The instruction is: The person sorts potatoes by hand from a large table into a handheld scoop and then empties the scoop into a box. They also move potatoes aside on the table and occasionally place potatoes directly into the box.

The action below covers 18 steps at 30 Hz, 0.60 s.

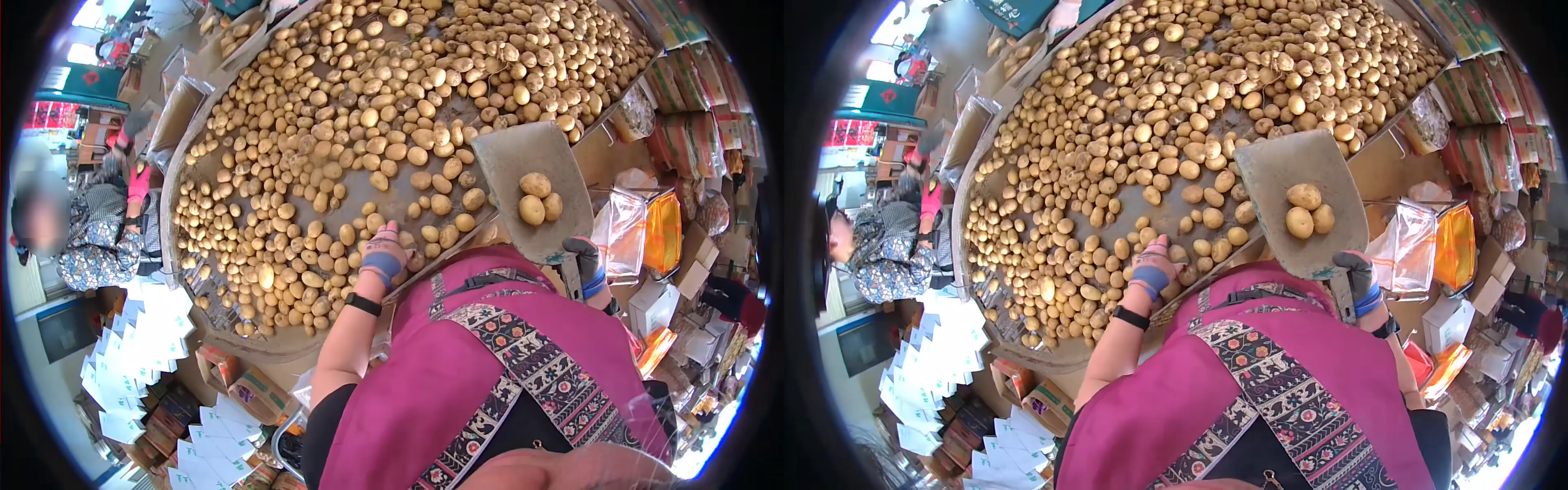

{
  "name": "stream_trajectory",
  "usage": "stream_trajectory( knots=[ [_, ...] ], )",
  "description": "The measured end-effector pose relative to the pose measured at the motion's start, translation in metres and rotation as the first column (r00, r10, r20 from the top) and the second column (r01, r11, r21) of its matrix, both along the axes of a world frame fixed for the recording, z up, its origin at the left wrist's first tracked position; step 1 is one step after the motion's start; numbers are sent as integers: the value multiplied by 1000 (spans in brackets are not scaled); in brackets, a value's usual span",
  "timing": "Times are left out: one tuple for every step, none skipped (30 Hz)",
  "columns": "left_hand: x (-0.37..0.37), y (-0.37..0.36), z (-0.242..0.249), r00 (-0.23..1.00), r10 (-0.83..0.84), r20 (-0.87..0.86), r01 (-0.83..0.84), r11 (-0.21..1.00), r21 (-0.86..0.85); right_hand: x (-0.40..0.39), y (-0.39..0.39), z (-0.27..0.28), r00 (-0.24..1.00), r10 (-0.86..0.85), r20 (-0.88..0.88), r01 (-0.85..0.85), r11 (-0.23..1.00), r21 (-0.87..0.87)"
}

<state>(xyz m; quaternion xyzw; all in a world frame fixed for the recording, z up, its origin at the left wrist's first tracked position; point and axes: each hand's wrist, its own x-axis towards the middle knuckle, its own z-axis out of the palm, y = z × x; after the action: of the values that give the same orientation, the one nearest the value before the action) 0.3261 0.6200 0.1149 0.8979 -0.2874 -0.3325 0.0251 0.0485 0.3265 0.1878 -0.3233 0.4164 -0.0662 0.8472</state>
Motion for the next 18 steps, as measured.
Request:
stream_trajectory(
  knots=[
    [8, 2, -3, 991, 126, -34, -128, 990, -60, -3, -2, -5, 999, -28, 45, 25, 998, 53],
    [14, 4, -7, 966, 245, -79, -254, 960, -117, -6, -4, -7, 994, -59, 87, 49, 993, 105],
    [17, 7, -12, 905, 392, -168, -426, 831, -358, -8, -6, -7, 993, -71, 89, 62, 993, 103],
    [26, 8, -24, 625, 341, -702, -738, 552, -388, -11, -7, -5, 995, -82, 59, 77, 993, 86],
    [31, 5, -4, 421, 214, -881, -847, 440, -298, -13, -9, -2, 996, -87, 29, 85, 994, 68],
    [35, 3, 18, 195, 50, -980, -926, 340, -167, -11, -10, 3, 996, -86, 30, 84, 994, 68],
    [33, -5, 33, 197, 51, -979, -926, 338, -168, -7, -9, 11, 995, -89, 42, 87, 994, 62],
    [29, -15, 45, 73, -126, -989, -964, 244, -102, -3, -8, 15, 994, -93, 55, 90, 994, 58],
    [26, -25, 56, -37, -309, -950, -986, 164, -15, -1, -7, 16, 994, -91, 55, 88, 994, 58],
    [25, -33, 71, -37, -310, -950, -987, 162, -15, -1, -6, 18, 993, -105, 61, 100, 993, 68],
    [24, -42, 84, -42, -360, -932, -991, 133, -7, -2, -6, 19, 991, -117, 66, 112, 991, 77],
    [25, -47, 89, -45, -410, -911, -995, 101, 4, -5, -7, 17, 992, -113, 63, 108, 992, 72],
    [28, -48, 76, -46, -415, -909, -996, 93, 8, -12, -9, 10, 994, -99, 53, 93, 991, 100],
    [31, -45, 53, 491, -202, -848, -828, 194, -526, -21, -12, -1, 996, -79, 42, 73, 989, 129],
    [33, -41, 38, 891, -54, -451, -396, 394, -829, -39, -20, -23, 997, -70, 31, 64, 986, 153],
    [31, -42, 34, 891, -35, -453, -406, 385, -829, -33, -15, -17, 998, -48, 29, 43, 987, 152],
    [24, -50, 30, 617, -119, -778, -724, 303, -620, -18, -4, -3, 994, -101, 35, 94, 980, 176],
    [16, -58, 27, 237, -239, -942, -922, 252, -295, -9, 3, 6, 987, -154, 41, 143, 970, 198]
  ],
)
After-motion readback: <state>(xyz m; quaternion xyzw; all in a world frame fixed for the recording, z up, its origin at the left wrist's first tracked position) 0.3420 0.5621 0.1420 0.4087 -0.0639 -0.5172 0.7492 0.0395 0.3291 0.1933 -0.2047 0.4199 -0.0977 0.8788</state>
